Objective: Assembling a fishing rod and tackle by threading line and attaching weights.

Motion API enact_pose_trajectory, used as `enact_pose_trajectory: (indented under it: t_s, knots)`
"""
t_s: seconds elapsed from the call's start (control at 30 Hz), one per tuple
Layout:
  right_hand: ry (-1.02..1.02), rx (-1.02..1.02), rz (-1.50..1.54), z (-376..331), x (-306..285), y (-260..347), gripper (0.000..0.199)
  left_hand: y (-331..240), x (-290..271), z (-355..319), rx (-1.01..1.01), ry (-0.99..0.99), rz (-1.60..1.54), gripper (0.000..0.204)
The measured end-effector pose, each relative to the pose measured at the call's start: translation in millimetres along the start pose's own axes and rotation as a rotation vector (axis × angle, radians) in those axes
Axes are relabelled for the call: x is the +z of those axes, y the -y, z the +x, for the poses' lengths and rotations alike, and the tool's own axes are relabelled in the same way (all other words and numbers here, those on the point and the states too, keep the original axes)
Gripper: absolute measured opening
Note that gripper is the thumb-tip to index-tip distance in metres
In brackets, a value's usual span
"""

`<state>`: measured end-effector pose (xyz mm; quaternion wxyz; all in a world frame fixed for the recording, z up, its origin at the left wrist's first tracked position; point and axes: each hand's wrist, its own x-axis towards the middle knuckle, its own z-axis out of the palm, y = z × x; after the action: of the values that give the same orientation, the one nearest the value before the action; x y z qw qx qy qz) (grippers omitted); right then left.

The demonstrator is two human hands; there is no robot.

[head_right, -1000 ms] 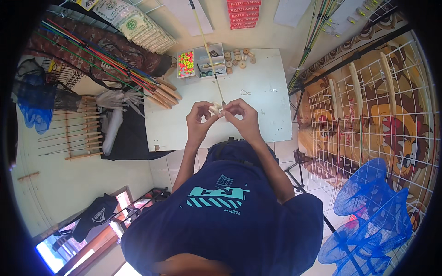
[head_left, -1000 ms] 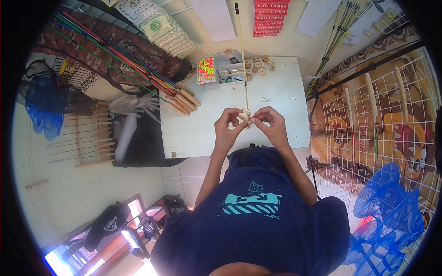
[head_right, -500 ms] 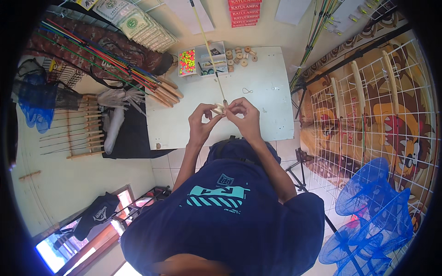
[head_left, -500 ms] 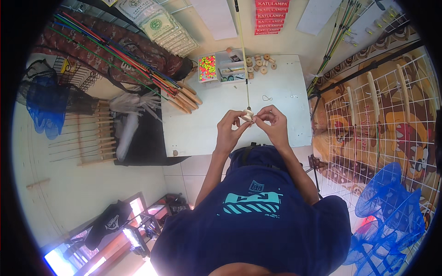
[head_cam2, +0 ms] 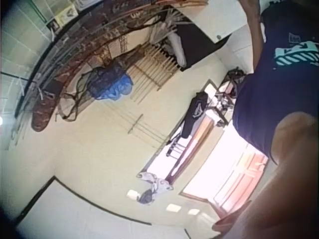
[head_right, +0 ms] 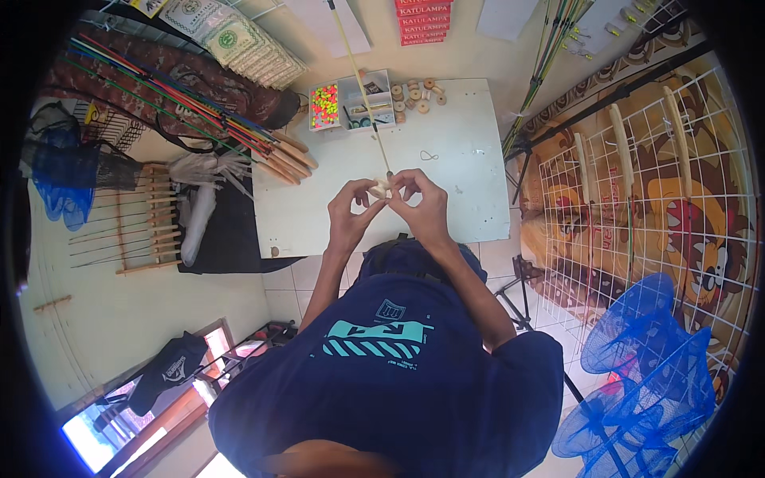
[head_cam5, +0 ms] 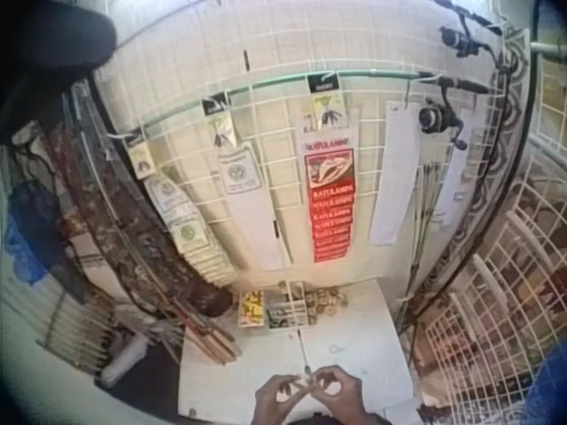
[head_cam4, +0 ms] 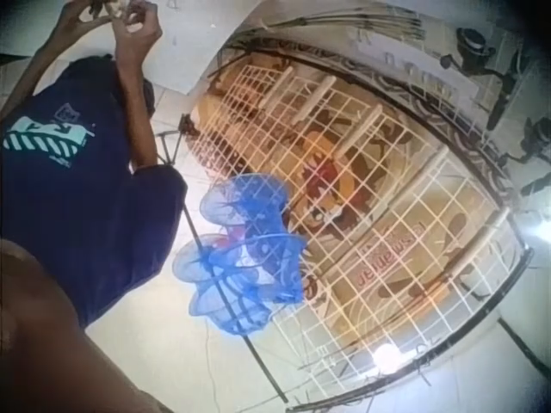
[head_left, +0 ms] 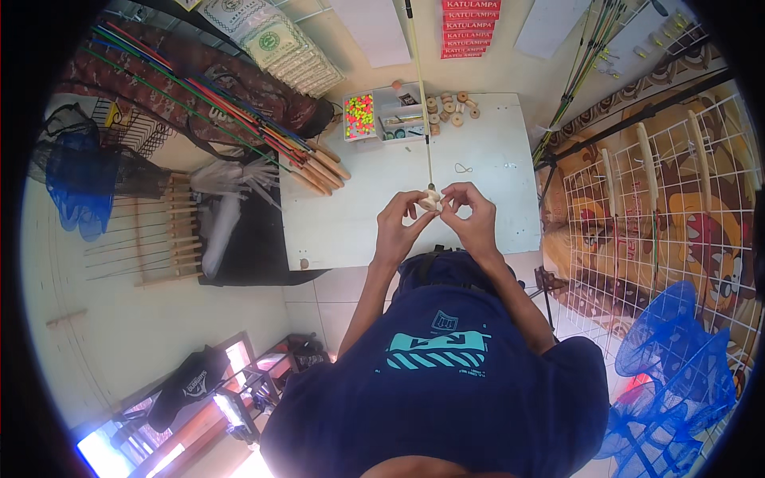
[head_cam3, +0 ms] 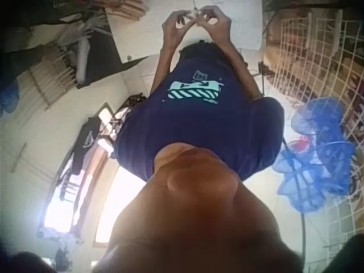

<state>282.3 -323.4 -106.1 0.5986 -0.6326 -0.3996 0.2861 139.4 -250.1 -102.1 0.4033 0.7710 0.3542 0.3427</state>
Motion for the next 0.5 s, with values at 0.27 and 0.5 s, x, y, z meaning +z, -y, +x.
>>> enact_pose_trajectory:
  t_s: [0.27,0.5]
  knots:
    - [0.019,-0.047,-0.153,1.5,-3.8,1.3,0.02,6.7,-1.5,-1.8,-0.055,-0.023,-0.067,0.037]
    - [0.052,0.072,0.016,2.0,-4.1,-2.5,0.016,3.9,-1.9,-1.6,-0.046,-0.029,-0.015,0.036]
